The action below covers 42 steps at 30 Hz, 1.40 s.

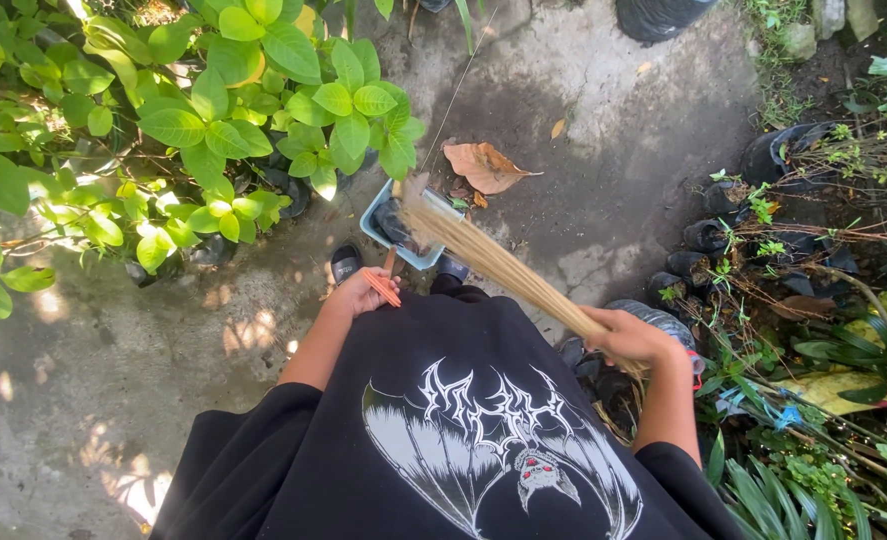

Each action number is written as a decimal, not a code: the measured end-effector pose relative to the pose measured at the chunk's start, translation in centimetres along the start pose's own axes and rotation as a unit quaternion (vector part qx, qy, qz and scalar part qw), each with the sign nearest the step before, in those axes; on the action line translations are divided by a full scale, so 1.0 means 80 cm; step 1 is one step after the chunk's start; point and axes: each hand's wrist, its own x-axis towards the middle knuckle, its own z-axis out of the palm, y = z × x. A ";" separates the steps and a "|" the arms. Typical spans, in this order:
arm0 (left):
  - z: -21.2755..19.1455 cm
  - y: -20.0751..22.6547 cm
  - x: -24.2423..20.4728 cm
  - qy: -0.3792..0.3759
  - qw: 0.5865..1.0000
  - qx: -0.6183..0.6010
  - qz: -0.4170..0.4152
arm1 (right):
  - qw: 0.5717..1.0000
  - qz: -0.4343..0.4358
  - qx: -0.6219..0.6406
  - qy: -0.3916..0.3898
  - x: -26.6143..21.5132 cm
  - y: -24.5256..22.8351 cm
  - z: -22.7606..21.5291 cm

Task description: Sweep dry leaves and debris into a dustpan in an outdoor garden area.

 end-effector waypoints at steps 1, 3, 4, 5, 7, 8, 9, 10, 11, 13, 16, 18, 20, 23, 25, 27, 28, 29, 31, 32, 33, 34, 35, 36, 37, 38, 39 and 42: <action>0.002 -0.001 -0.004 0.006 1.000 0.004 -0.004 | 1.000 0.000 0.019 0.010 -0.007 0.003 -0.003; 0.001 -0.003 -0.011 0.003 1.000 0.014 -0.003 | 0.999 0.011 0.025 0.024 -0.010 -0.013 -0.002; 0.002 -0.003 -0.012 0.000 1.000 0.025 -0.002 | 0.998 0.022 0.031 0.039 -0.013 -0.020 -0.002; -0.001 -0.004 -0.007 -0.002 1.000 0.025 -0.003 | 0.998 0.023 0.030 0.040 0.007 -0.017 0.004; -0.012 -0.007 0.000 -0.006 1.000 0.009 0.004 | 0.995 -0.012 0.051 0.083 0.049 -0.010 0.021; -0.015 -0.008 0.005 -0.005 1.000 0.007 0.004 | 0.995 -0.012 0.050 0.081 0.089 0.007 0.033; -0.017 -0.008 0.009 -0.012 1.000 0.015 -0.001 | 0.993 -0.061 0.005 0.099 0.129 0.024 0.044; -0.019 -0.008 0.012 -0.019 1.000 0.023 -0.006 | 0.986 -0.110 -0.040 0.116 0.169 0.040 0.056; -0.020 -0.009 0.014 -0.019 1.000 0.021 -0.004 | 0.986 -0.111 -0.042 0.115 0.192 0.054 0.060; -0.022 -0.008 0.017 -0.036 0.998 0.058 -0.006 | 0.992 -0.119 -0.016 0.050 0.238 0.079 0.067; -0.024 -0.014 0.014 -0.011 0.999 0.042 0.008 | 0.996 -0.054 0.024 -0.065 0.228 0.055 0.065; -0.021 -0.013 0.011 -0.013 0.999 0.049 0.013 | 0.996 -0.032 0.015 -0.083 0.191 0.037 0.056; -0.015 -0.017 0.012 -0.016 0.998 0.055 0.021 | 0.995 -0.012 0.004 -0.101 0.157 0.021 0.043; -0.017 -0.015 0.008 0.013 0.999 0.034 0.030 | 0.994 0.025 -0.016 -0.108 0.129 -0.001 0.023; -0.019 -0.015 0.012 -0.012 0.999 0.027 0.012 | 0.995 0.034 -0.017 -0.097 0.116 0.007 0.010; -0.013 -0.016 0.010 -0.011 0.999 0.031 0.011 | 0.995 0.043 -0.004 -0.085 0.090 0.012 -0.006; -0.013 -0.015 0.006 -0.007 0.999 0.034 0.012 | 0.996 0.049 0.007 -0.075 0.079 0.011 -0.013; -0.012 -0.014 0.004 -0.007 0.999 0.033 0.013 | 0.996 0.048 0.006 -0.076 0.064 0.008 -0.023; -0.009 -0.018 0.001 0.027 0.998 0.034 0.034 | 0.998 0.048 -0.010 -0.028 0.031 0.006 -0.042; -0.011 -0.019 0.001 0.027 0.999 0.033 0.034 | 0.998 0.049 -0.010 -0.029 0.021 0.003 -0.047; -0.013 -0.018 0.001 0.018 0.999 0.034 0.028 | 0.999 0.047 0.000 -0.008 0.010 -0.001 -0.052; -0.015 -0.018 0.001 0.008 0.999 0.034 0.022 | 0.999 0.045 0.010 0.013 0.000 -0.004 -0.057; -0.016 -0.018 0.001 0.007 0.999 0.034 0.022 | 0.999 0.045 0.010 0.014 0.012 0.000 -0.056; -0.016 -0.017 0.000 0.002 0.999 0.042 0.021 | 0.999 0.034 0.023 0.036 0.024 0.005 -0.056; -0.019 -0.019 -0.002 -0.003 0.999 0.048 0.019 | 0.997 0.023 0.037 0.056 0.036 0.010 -0.053; -0.019 -0.019 -0.002 -0.002 0.999 0.048 0.018 | 0.998 0.023 0.037 0.055 0.063 0.013 -0.041; -0.020 -0.020 -0.001 -0.005 0.999 0.044 0.014 | 0.996 0.005 0.021 0.084 0.090 0.017 -0.029; -0.020 -0.021 0.003 -0.003 0.999 0.045 0.015 | 0.995 -0.013 0.039 0.088 0.185 0.034 0.009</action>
